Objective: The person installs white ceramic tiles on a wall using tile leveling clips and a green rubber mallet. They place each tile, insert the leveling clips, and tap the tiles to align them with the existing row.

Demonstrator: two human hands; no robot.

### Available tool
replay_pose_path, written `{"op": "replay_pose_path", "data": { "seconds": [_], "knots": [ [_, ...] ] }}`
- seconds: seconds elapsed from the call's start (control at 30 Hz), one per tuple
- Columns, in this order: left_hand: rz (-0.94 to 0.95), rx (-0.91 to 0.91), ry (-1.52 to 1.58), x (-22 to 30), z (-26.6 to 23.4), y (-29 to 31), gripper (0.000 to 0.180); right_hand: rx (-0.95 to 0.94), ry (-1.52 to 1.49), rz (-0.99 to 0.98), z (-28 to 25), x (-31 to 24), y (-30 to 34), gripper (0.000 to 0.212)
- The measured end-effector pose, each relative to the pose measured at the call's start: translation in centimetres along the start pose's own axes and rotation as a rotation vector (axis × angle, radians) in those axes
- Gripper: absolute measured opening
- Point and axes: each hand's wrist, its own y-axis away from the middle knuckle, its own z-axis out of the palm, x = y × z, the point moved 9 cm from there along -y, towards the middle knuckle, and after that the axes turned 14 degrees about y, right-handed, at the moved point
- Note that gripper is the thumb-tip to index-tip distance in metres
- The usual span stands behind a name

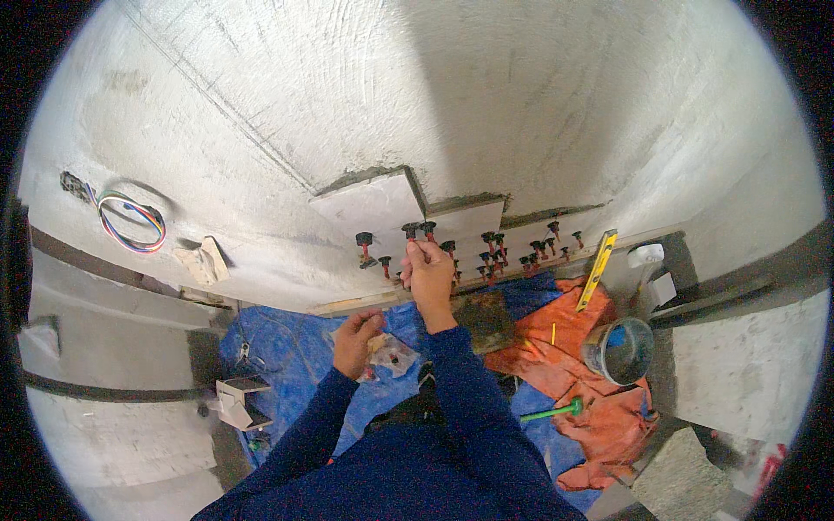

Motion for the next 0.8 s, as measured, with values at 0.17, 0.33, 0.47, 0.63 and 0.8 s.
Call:
{"op": "replay_pose_path", "data": {
  "seconds": [0.17,0.33,0.47,0.63,0.8],
  "knots": [
    [0.039,-0.02,0.03,2.5,1.5,-0.9,0.029,0.033,0.019,0.031,0.4,-0.9,0.2,0.02],
    [-0.045,-0.011,0.065,1.9,3.8,-1.1,0.033,0.062,0.126,0.057,-0.1,-1.8,0.3,0.019],
    [-0.011,0.017,0.21,2.4,6.6,-3.1,0.04,0.083,0.171,0.034,-0.4,-1.4,-0.1,0.021],
    [-0.052,-0.063,0.443,3.9,10.8,-8.3,0.036,0.126,0.426,-0.139,-1.1,-1.6,-1.1,0.02],
    [-0.056,0.041,0.547,3.7,12.0,-10.7,0.027,0.215,0.602,-0.277,-1.4,-3.1,-1.3,0.021]
  ]
}}
